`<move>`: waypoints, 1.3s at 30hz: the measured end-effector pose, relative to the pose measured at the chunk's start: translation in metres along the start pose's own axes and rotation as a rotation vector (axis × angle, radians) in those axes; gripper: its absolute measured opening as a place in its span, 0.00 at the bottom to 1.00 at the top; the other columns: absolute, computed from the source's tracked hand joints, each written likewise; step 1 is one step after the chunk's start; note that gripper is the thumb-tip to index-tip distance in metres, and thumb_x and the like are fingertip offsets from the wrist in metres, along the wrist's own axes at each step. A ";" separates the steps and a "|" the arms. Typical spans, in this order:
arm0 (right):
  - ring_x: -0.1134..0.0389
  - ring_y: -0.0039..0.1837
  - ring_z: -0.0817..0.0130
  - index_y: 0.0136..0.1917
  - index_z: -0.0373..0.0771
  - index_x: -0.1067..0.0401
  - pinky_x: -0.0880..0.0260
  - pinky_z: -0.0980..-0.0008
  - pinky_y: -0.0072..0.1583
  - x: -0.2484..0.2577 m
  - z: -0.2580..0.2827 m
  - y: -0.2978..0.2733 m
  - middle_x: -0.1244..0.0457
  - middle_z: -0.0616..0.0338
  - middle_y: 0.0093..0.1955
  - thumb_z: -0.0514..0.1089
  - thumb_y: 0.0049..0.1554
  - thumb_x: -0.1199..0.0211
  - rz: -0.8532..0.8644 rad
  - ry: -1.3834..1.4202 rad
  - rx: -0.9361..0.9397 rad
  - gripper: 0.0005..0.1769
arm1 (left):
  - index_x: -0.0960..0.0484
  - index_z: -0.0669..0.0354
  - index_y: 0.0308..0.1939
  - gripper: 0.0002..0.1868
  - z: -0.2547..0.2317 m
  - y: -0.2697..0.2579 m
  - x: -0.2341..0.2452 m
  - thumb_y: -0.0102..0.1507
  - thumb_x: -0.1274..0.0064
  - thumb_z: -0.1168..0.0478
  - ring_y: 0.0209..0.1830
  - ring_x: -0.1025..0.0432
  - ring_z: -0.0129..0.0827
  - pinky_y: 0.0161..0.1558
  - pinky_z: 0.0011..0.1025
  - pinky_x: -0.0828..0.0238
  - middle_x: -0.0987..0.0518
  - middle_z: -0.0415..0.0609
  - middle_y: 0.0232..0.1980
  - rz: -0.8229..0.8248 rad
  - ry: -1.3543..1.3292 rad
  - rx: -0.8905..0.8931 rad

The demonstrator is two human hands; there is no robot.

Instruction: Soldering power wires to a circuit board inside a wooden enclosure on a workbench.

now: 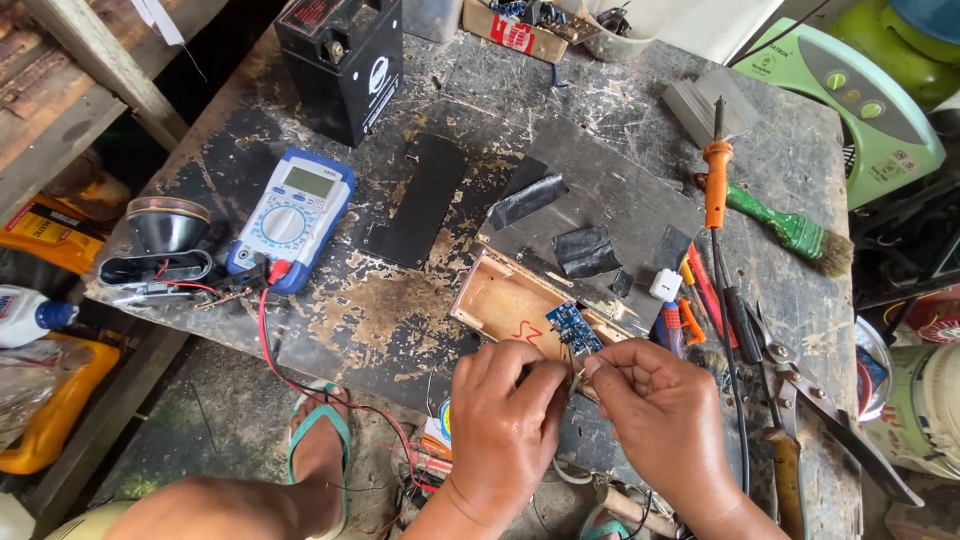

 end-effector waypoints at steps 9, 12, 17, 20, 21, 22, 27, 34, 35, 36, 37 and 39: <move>0.42 0.28 0.75 0.38 0.34 0.18 0.42 0.74 0.33 -0.004 0.005 0.003 0.36 0.60 0.25 0.37 0.56 0.32 0.022 -0.028 0.017 0.06 | 0.13 0.47 0.38 0.07 0.018 -0.002 -0.006 0.58 0.32 0.64 0.37 0.28 0.41 0.37 0.41 0.37 0.26 0.41 0.41 -0.012 -0.086 0.230; 0.45 0.30 0.81 0.39 0.38 0.18 0.46 0.78 0.32 -0.003 0.027 -0.004 0.36 0.66 0.28 0.36 0.54 0.31 -0.037 -0.107 0.295 0.03 | 0.14 0.48 0.38 0.08 0.017 0.002 -0.002 0.58 0.33 0.66 0.39 0.26 0.41 0.39 0.41 0.33 0.24 0.41 0.44 -0.022 -0.107 0.227; 0.43 0.32 0.79 0.45 0.42 0.21 0.40 0.78 0.37 -0.003 0.046 -0.012 0.34 0.67 0.34 0.38 0.55 0.31 -0.074 -0.287 0.663 0.03 | 0.14 0.47 0.37 0.06 0.020 0.000 -0.004 0.61 0.33 0.64 0.34 0.28 0.40 0.36 0.40 0.34 0.25 0.39 0.39 -0.016 -0.096 0.230; 0.39 0.33 0.76 0.49 0.41 0.23 0.36 0.76 0.42 -0.006 0.054 -0.019 0.35 0.66 0.36 0.39 0.58 0.34 -0.054 -0.389 0.837 0.05 | 0.13 0.47 0.37 0.04 0.020 0.000 -0.004 0.61 0.35 0.64 0.34 0.28 0.41 0.37 0.40 0.33 0.26 0.39 0.39 -0.010 -0.088 0.229; 0.34 0.37 0.72 0.50 0.39 0.23 0.32 0.74 0.44 -0.008 0.058 -0.021 0.33 0.63 0.39 0.37 0.59 0.36 -0.045 -0.410 0.901 0.06 | 0.14 0.48 0.37 0.05 0.022 -0.001 -0.005 0.62 0.35 0.65 0.34 0.28 0.41 0.37 0.41 0.33 0.26 0.40 0.39 -0.009 -0.117 0.234; 0.29 0.41 0.68 0.51 0.37 0.23 0.28 0.71 0.47 -0.010 0.062 -0.025 0.30 0.60 0.43 0.36 0.59 0.38 -0.034 -0.432 0.965 0.07 | 0.14 0.48 0.38 0.05 0.022 -0.001 -0.006 0.62 0.36 0.66 0.34 0.28 0.42 0.38 0.41 0.32 0.26 0.40 0.39 -0.008 -0.146 0.241; 0.28 0.41 0.68 0.47 0.35 0.25 0.28 0.68 0.45 -0.014 0.069 -0.033 0.30 0.60 0.44 0.35 0.59 0.36 -0.110 -0.593 1.150 0.02 | 0.14 0.50 0.37 0.04 0.025 -0.003 -0.008 0.62 0.37 0.66 0.34 0.28 0.43 0.37 0.41 0.31 0.28 0.42 0.38 0.000 -0.169 0.251; 0.29 0.39 0.63 0.45 0.31 0.27 0.29 0.66 0.43 -0.021 0.080 -0.044 0.30 0.53 0.43 0.33 0.59 0.36 -0.095 -0.626 1.297 0.02 | 0.12 0.50 0.39 0.04 0.031 -0.009 -0.017 0.62 0.34 0.65 0.35 0.27 0.44 0.36 0.44 0.29 0.28 0.41 0.38 0.032 -0.186 0.294; 0.29 0.39 0.63 0.45 0.31 0.27 0.29 0.66 0.43 -0.021 0.079 -0.045 0.30 0.53 0.43 0.33 0.59 0.36 -0.091 -0.630 1.298 0.02 | 0.12 0.50 0.39 0.04 0.031 -0.008 -0.016 0.62 0.34 0.65 0.35 0.27 0.44 0.36 0.44 0.29 0.28 0.41 0.38 0.030 -0.189 0.297; 0.31 0.38 0.63 0.45 0.33 0.27 0.31 0.65 0.42 -0.023 0.078 -0.045 0.31 0.54 0.42 0.34 0.59 0.37 -0.077 -0.665 1.296 0.01 | 0.12 0.51 0.39 0.04 0.031 -0.007 -0.016 0.61 0.34 0.65 0.34 0.27 0.44 0.35 0.43 0.29 0.27 0.42 0.38 0.030 -0.193 0.291; 0.33 0.38 0.63 0.44 0.35 0.27 0.32 0.65 0.41 -0.025 0.076 -0.044 0.32 0.56 0.42 0.35 0.60 0.37 -0.063 -0.699 1.295 0.02 | 0.12 0.52 0.39 0.05 0.030 -0.006 -0.015 0.61 0.34 0.66 0.34 0.27 0.44 0.35 0.43 0.30 0.27 0.42 0.38 0.030 -0.196 0.286; 0.30 0.39 0.63 0.46 0.34 0.26 0.30 0.65 0.41 -0.025 0.073 -0.045 0.31 0.54 0.42 0.35 0.60 0.36 -0.070 -0.718 1.306 0.01 | 0.13 0.53 0.38 0.04 0.030 -0.007 -0.015 0.61 0.34 0.66 0.34 0.28 0.44 0.35 0.44 0.30 0.28 0.42 0.38 0.020 -0.203 0.291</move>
Point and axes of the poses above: each hand's wrist, its own y-axis towards the middle knuckle, its own x-axis out of the back of the hand, z = x × y, the point moved 8 cm from there along y, towards the middle knuckle
